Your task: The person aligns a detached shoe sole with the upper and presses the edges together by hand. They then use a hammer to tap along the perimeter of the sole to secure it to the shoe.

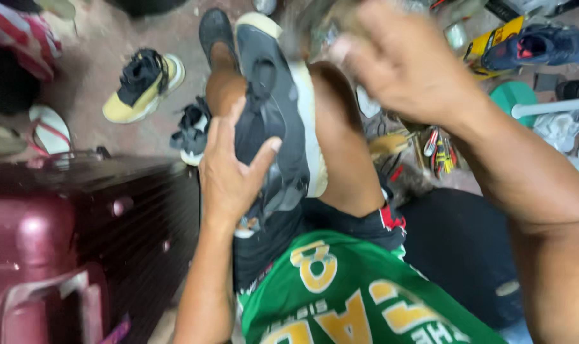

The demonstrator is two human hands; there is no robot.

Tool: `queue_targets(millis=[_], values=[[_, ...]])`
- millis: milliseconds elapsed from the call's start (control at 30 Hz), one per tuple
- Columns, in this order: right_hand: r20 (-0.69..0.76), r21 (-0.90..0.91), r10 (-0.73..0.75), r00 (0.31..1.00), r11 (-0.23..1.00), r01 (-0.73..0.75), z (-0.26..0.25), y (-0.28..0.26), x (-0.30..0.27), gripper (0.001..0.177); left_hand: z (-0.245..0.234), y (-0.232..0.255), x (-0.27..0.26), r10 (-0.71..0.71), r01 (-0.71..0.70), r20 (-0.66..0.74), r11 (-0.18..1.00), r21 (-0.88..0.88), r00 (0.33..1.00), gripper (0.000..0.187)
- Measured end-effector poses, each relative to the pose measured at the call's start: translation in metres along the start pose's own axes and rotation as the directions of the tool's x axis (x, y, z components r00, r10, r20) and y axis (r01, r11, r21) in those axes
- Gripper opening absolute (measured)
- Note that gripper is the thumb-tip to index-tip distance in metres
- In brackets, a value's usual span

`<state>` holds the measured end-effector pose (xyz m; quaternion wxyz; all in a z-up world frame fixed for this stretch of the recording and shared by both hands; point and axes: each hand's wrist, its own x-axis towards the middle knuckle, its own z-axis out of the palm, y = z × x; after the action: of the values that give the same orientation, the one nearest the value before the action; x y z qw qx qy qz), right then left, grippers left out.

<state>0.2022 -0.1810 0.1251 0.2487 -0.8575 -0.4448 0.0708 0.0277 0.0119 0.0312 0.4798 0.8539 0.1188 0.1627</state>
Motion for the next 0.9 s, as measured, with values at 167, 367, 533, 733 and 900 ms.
queue_targets(millis=[167, 367, 533, 733, 900], values=[[-0.123, -0.076, -0.101, 0.987, 0.993, 0.092, 0.052, 0.015, -0.026, 0.030, -0.002, -0.003, -0.019, -0.073, 0.074, 0.019, 0.997, -0.022, 0.997, 0.067], [-0.270, 0.580, 0.287, 0.919, 0.810, -0.083, 0.042, 0.030, -0.051, 0.030, 0.006, -0.022, -0.023, -0.013, 0.014, 0.010, 0.991, -0.131, 1.000, 0.065], [-0.302, 0.832, 0.400, 0.866, 0.553, 0.035, 0.053, 0.029, -0.060, 0.031, 0.015, -0.030, -0.025, -0.198, 0.182, 0.021, 0.848, -0.497, 0.980, 0.082], [-0.114, 0.877, 0.482, 0.868, 0.460, -0.140, 0.087, 0.011, -0.056, 0.039, 0.012, -0.007, -0.028, -0.245, 0.213, 0.012, 0.814, -0.541, 0.969, 0.083], [-0.323, 0.691, 0.321, 0.890, 0.722, -0.009, 0.087, -0.003, -0.050, 0.057, 0.009, 0.022, -0.027, -0.196, 0.177, -0.083, 0.965, -0.193, 0.977, 0.084]])
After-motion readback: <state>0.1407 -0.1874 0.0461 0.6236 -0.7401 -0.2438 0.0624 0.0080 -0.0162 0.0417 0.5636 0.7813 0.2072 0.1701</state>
